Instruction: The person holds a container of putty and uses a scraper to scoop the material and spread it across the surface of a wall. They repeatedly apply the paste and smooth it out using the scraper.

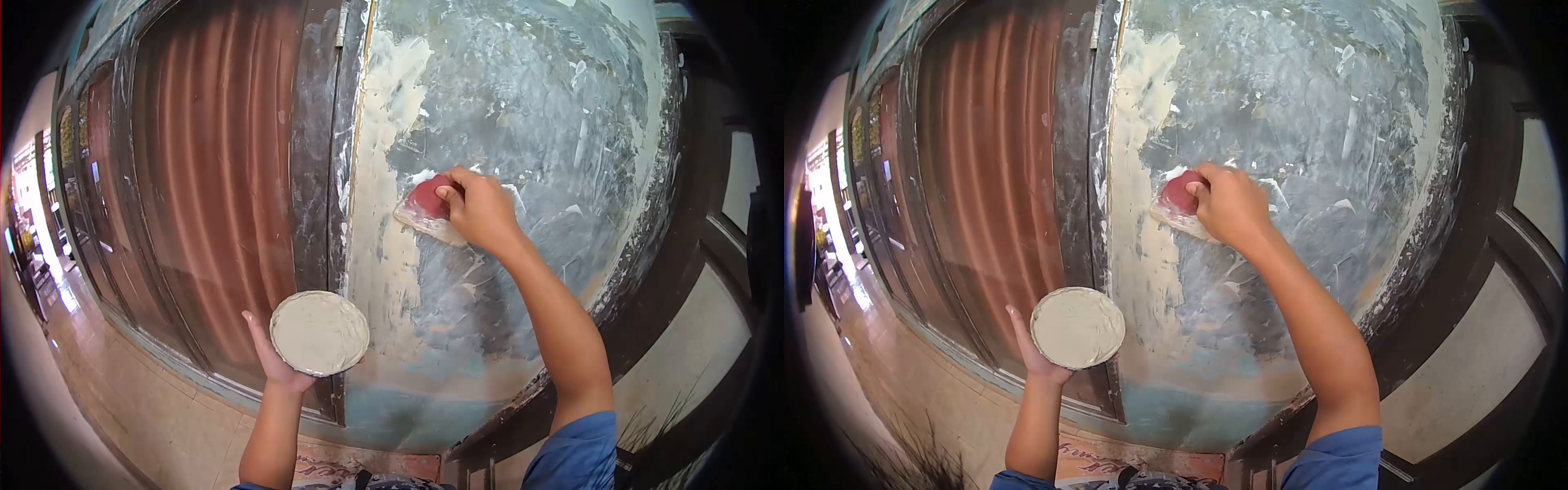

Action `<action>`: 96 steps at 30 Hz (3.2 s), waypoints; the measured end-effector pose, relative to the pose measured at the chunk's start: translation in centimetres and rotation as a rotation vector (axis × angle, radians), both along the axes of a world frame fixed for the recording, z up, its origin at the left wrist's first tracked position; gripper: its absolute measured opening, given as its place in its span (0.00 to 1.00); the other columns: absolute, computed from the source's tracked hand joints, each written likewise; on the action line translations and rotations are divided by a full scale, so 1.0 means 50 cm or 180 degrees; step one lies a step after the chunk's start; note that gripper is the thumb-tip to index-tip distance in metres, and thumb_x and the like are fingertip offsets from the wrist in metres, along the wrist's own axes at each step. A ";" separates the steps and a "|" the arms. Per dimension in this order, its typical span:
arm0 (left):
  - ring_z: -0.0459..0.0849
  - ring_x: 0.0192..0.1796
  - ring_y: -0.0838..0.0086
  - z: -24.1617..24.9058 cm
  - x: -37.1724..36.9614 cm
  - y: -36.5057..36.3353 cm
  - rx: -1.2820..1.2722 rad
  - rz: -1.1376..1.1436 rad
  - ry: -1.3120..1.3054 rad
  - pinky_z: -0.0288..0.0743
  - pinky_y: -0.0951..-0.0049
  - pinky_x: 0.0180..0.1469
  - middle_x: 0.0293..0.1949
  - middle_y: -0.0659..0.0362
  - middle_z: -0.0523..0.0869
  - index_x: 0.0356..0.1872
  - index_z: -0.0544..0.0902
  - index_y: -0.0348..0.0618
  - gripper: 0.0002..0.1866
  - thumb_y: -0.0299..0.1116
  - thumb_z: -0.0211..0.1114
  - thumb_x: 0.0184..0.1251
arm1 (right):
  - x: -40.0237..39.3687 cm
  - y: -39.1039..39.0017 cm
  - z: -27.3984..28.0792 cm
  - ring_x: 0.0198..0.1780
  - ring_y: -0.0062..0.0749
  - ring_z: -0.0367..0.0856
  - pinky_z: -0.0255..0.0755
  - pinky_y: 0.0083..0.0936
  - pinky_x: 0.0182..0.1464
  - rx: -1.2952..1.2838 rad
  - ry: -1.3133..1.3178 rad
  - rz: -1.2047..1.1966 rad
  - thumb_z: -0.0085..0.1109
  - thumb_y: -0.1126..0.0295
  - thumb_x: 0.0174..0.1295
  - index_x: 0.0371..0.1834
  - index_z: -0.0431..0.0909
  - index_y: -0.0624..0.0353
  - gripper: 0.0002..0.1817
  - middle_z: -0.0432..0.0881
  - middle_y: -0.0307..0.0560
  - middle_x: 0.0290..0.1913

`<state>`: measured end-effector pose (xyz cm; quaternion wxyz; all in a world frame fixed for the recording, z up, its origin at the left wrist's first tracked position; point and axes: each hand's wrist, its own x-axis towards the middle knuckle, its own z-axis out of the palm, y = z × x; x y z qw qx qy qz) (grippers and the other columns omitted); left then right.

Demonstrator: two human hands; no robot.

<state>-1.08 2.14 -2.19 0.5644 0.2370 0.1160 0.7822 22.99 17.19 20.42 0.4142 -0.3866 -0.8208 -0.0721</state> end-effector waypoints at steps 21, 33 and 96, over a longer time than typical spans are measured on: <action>0.77 0.70 0.45 -0.002 -0.014 -0.042 -0.0010 0.0286 0.0070 0.76 0.39 0.69 0.72 0.44 0.76 0.73 0.73 0.38 0.57 0.85 0.39 0.68 | 0.030 0.022 0.007 0.41 0.59 0.87 0.78 0.49 0.44 0.0322 0.0140 -0.0029 0.62 0.61 0.72 0.45 0.86 0.53 0.10 0.89 0.55 0.36; 0.78 0.70 0.48 0.001 -0.012 -0.047 -0.0166 0.0440 0.0053 0.75 0.43 0.70 0.72 0.46 0.77 0.72 0.74 0.39 0.57 0.85 0.35 0.68 | 0.034 0.041 0.007 0.40 0.51 0.86 0.64 0.48 0.53 0.0709 0.0086 -0.0104 0.62 0.61 0.72 0.47 0.87 0.52 0.10 0.89 0.49 0.35; 0.79 0.66 0.38 0.002 -0.014 -0.079 0.0001 0.0373 -0.0070 0.78 0.23 0.59 0.70 0.41 0.77 0.71 0.74 0.38 0.56 0.84 0.39 0.68 | -0.013 0.035 0.003 0.37 0.57 0.87 0.78 0.46 0.41 0.1082 -0.0843 0.0609 0.65 0.66 0.69 0.41 0.85 0.59 0.08 0.87 0.57 0.32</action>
